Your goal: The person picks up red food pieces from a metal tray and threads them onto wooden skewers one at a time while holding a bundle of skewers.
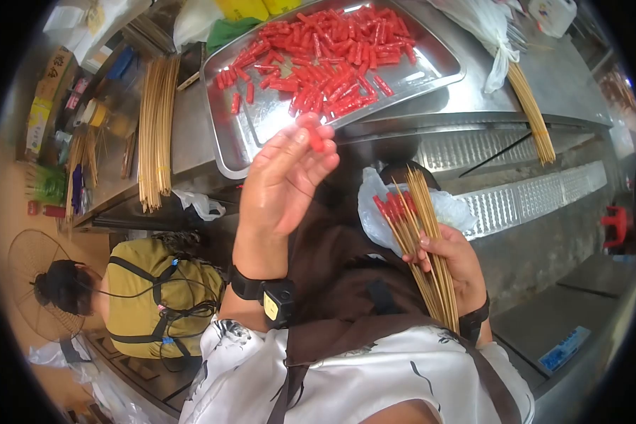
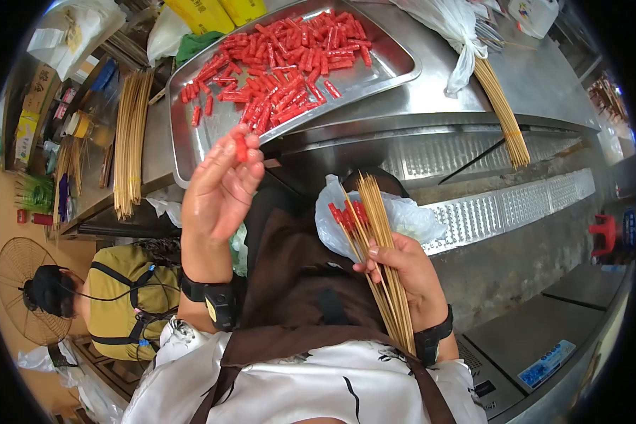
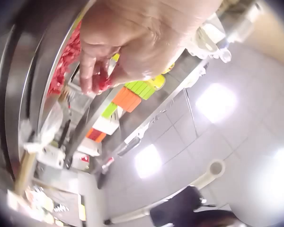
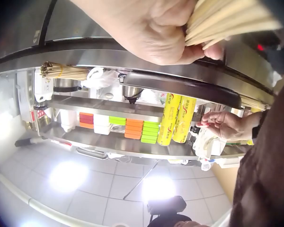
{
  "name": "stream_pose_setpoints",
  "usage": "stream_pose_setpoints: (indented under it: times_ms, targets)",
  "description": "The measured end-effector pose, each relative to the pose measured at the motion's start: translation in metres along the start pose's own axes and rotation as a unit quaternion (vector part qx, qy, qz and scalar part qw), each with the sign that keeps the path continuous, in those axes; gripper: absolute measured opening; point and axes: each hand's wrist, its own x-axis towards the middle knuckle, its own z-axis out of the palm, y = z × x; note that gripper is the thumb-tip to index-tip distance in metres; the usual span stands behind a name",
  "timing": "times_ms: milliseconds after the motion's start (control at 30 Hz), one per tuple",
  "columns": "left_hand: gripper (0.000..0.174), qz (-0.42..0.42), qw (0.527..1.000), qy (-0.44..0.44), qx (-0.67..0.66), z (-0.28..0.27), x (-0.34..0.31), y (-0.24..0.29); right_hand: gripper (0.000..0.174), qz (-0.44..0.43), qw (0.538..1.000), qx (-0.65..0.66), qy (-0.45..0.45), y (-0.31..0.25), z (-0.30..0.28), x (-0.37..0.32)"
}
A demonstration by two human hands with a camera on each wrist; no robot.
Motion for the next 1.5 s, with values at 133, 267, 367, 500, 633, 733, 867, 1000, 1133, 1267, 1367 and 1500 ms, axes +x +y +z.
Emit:
stream_pose_setpoints:
  times_ms: [133,267,367,500,633,733,867,1000,1133,1267,1367,1500]
  targets:
    - [0.026,-0.083,0.996,0.035,0.017,-0.001,-0.006,-0.032,0.009,-0.008,1.0,0.006,0.008,0.0,0.004,-0.004]
    - [0.028,-0.126,0.989,0.059,0.053,-0.011,-0.002,-0.063,0.01,-0.013,1.0,0.018,0.015,-0.001,0.006,-0.008]
    - [0.028,-0.131,0.984,0.096,0.068,-0.027,0.007,-0.087,0.01,-0.004,1.0,0.011,0.006,-0.003,0.006,-0.009]
    - [0.027,-0.14,0.983,0.098,0.062,-0.031,0.01,-0.107,0.01,0.002,1.0,-0.007,-0.013,-0.002,0.01,-0.008]
    - [0.025,-0.131,0.983,0.108,0.071,-0.026,0.011,-0.11,0.011,0.009,1.0,-0.011,-0.014,-0.002,0.008,-0.006]
    - [0.026,-0.116,0.985,0.107,0.073,-0.026,0.011,-0.111,0.011,0.008,1.0,-0.01,-0.017,-0.002,0.008,-0.005]
    - [0.026,-0.101,0.986,0.101,0.081,-0.023,0.01,-0.111,0.011,0.013,1.0,-0.01,-0.019,0.0,0.006,-0.003]
    - [0.026,-0.083,0.988,0.092,0.091,-0.024,0.01,-0.112,0.011,0.01,1.0,-0.012,-0.018,-0.001,0.006,-0.002]
    - [0.026,-0.061,0.988,0.078,0.117,-0.021,0.007,-0.114,0.011,0.003,1.0,-0.009,-0.011,-0.002,0.008,-0.002]
    - [0.025,-0.034,0.989,0.066,0.13,-0.02,0.002,-0.119,0.011,0.005,1.0,-0.005,-0.002,0.0,0.008,0.0]
    - [0.024,-0.036,0.986,0.069,0.144,-0.019,0.0,-0.122,0.01,0.005,1.0,0.003,0.001,0.0,0.008,0.001]
    - [0.025,-0.048,0.988,0.072,0.126,-0.022,-0.003,-0.128,0.009,0.009,1.0,0.012,-0.005,0.002,0.006,0.004]
